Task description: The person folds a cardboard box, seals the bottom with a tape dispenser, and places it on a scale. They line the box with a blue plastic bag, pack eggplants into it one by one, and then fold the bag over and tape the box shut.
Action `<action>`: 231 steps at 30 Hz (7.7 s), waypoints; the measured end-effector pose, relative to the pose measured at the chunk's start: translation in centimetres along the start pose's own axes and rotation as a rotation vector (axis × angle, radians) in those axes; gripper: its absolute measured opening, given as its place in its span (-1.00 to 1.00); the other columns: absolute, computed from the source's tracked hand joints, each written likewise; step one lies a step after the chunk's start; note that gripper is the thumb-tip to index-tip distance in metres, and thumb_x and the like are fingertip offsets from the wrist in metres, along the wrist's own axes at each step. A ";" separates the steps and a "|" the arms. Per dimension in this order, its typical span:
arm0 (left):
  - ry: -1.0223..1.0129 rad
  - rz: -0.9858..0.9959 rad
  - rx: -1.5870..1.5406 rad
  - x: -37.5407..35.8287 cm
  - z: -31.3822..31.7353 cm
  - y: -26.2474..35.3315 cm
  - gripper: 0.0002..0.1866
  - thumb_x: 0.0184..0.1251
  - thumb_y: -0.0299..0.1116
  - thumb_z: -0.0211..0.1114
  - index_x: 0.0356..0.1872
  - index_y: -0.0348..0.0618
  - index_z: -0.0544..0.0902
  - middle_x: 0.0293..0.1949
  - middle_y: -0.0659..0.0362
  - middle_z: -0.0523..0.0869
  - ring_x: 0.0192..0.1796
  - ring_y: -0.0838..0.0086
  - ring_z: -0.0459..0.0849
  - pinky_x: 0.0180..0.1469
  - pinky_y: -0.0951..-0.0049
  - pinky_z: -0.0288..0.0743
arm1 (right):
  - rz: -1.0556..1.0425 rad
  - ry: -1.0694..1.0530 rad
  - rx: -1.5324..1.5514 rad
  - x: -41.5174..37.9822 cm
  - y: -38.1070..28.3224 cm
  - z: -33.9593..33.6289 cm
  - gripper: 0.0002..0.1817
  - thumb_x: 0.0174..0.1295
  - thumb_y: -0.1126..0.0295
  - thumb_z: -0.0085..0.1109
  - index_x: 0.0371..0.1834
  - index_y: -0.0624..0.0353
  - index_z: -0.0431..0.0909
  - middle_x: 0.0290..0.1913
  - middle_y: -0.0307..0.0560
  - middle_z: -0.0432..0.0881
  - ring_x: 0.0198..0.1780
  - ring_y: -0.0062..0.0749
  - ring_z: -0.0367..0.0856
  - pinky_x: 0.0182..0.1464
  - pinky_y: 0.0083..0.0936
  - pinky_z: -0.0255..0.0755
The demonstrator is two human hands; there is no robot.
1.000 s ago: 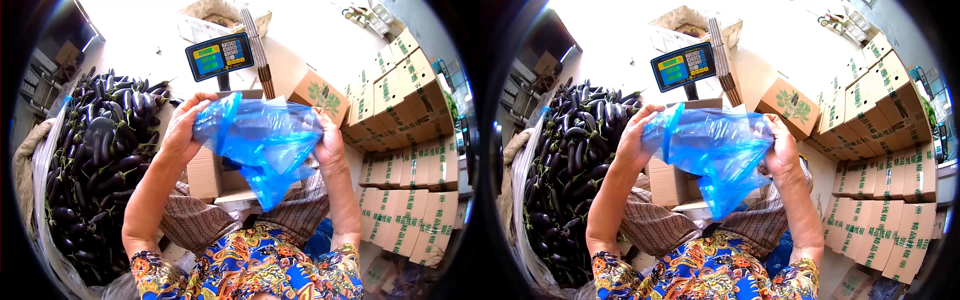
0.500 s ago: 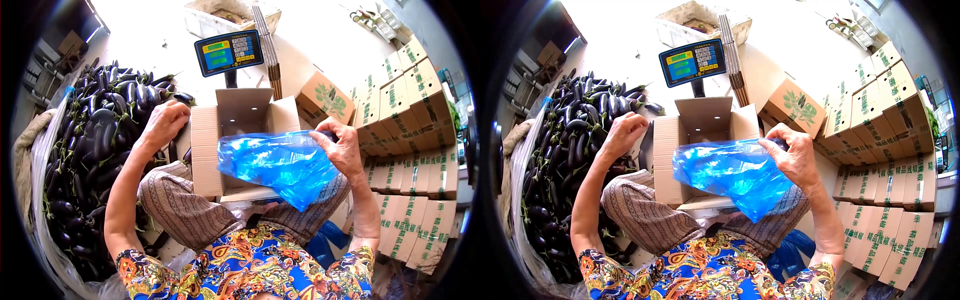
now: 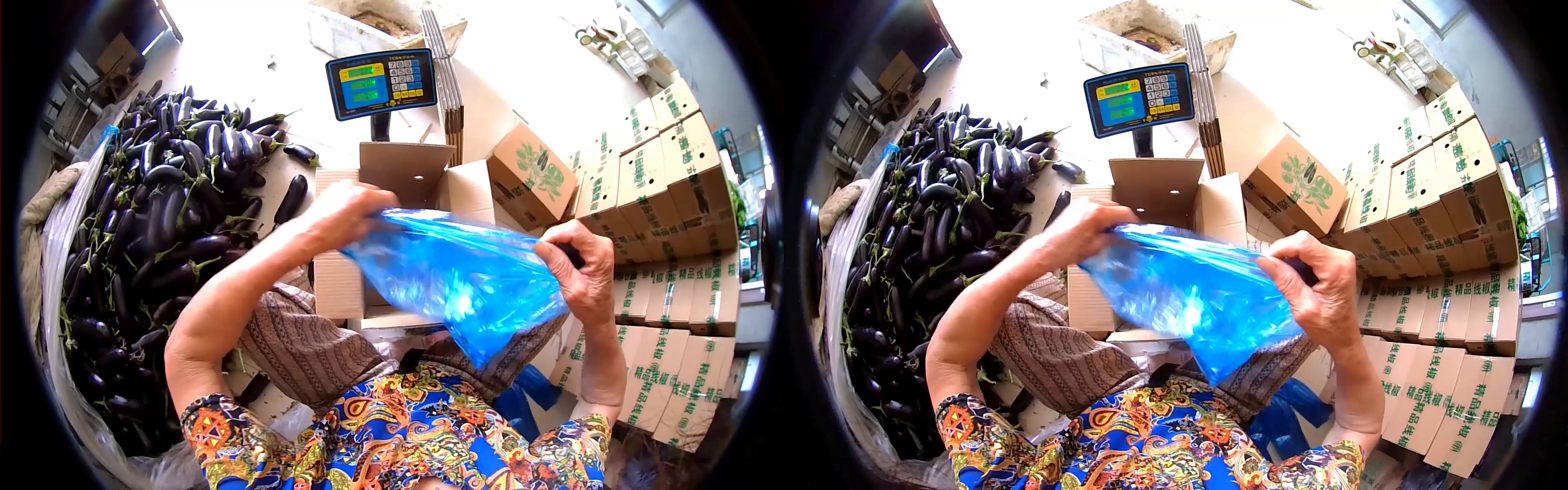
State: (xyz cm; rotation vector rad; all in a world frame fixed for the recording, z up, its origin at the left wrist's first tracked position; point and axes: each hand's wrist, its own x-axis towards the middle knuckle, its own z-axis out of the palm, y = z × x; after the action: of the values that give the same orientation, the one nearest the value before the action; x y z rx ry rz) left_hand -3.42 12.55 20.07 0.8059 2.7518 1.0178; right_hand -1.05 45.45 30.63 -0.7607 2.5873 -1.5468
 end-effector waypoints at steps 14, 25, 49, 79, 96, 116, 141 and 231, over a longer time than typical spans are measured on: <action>0.389 -0.424 -1.379 -7.2 -3.5 -8.4 -0.73 0.33 -0.59 0.31 0.04 -0.23 0.65 -0.17 0.18 0.77 -0.19 0.53 0.74 -0.05 0.48 0.68 | 0.407 0.274 0.449 3.1 11.5 -0.7 -0.89 0.45 0.41 0.11 -0.23 0.15 0.57 -0.29 -0.33 0.64 -0.30 -0.65 0.55 -0.17 -0.64 0.49; 0.739 -0.611 -1.170 -2.5 -2.7 -11.4 -0.80 0.57 -0.36 0.10 0.01 -0.17 0.64 -0.25 0.28 0.73 -0.30 0.63 0.66 -0.14 0.55 0.62 | 0.477 0.360 0.681 8.3 17.7 1.2 -0.91 0.44 0.43 0.12 -0.26 0.08 0.57 -0.33 -0.38 0.64 -0.35 -0.76 0.52 -0.24 -0.75 0.44; 0.946 -0.632 -0.217 -8.9 0.7 -18.3 -0.70 0.37 -0.43 0.25 0.09 -0.22 0.60 -0.15 0.20 0.65 -0.11 0.51 0.63 -0.07 0.47 0.55 | 0.107 0.149 -0.572 8.0 20.7 -1.1 -0.90 0.28 0.55 0.15 -0.18 0.26 0.60 -0.20 0.07 0.62 -0.20 -0.20 0.67 -0.14 -0.35 0.56; -0.128 0.166 0.376 -5.7 1.1 0.9 -0.76 0.08 -0.42 0.39 -0.27 -0.12 0.51 -0.28 0.11 0.52 -0.18 0.23 0.58 -0.12 0.26 0.46 | 0.137 -0.508 -0.417 8.3 10.7 8.1 -0.71 0.15 0.28 0.38 -0.12 0.19 0.67 -0.20 0.09 0.71 -0.13 0.00 0.71 -0.10 -0.24 0.57; -0.399 -0.084 -0.187 0.2 0.9 3.2 -0.56 0.12 -0.39 0.45 0.06 -0.18 0.61 -0.11 0.01 0.68 0.04 0.10 0.62 0.09 0.13 0.48 | -0.331 -0.249 -0.483 1.1 3.6 3.5 -0.88 0.08 0.52 0.36 -0.31 0.13 0.65 -0.43 -0.13 0.51 -0.43 -0.26 0.59 -0.40 -0.37 0.47; -0.440 -0.126 0.637 -18.7 9.5 7.6 -0.56 0.19 -0.33 0.18 0.12 -0.20 0.56 -0.12 0.06 0.55 0.09 0.20 0.49 0.15 0.10 0.31 | -0.047 -0.723 -0.825 -13.4 10.5 7.4 -0.85 -0.07 0.54 0.18 -0.37 0.16 0.55 -0.38 -0.01 0.52 -0.28 -0.08 0.63 -0.28 -0.20 0.54; -0.413 -0.610 -0.153 -8.5 -1.6 -6.5 -0.08 0.28 -0.06 0.37 0.46 -0.44 0.12 -0.21 -0.16 0.78 -0.27 0.19 0.80 -0.12 0.29 0.64 | 0.249 -0.108 -0.604 0.3 13.9 8.1 -0.16 0.26 -0.05 0.27 0.39 0.42 0.28 0.40 0.55 0.25 0.37 0.38 0.34 0.42 -0.11 0.25; 0.646 -0.760 -0.008 -13.6 10.4 -28.0 -0.64 0.22 -0.39 0.35 0.05 -0.22 0.65 -0.11 -0.05 0.71 -0.07 0.13 0.71 0.05 0.24 0.57 | -0.057 -1.028 -0.751 8.1 21.9 21.9 -0.70 0.03 0.39 0.22 -0.13 0.17 0.67 -0.12 0.07 0.64 -0.05 -0.04 0.59 -0.01 -0.22 0.50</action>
State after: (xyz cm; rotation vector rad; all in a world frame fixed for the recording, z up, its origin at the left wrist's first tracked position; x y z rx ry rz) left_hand -1.47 -6.25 -6.81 -0.6794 3.0648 1.2232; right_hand -10.84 32.51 3.06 -1.2210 2.1859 0.0238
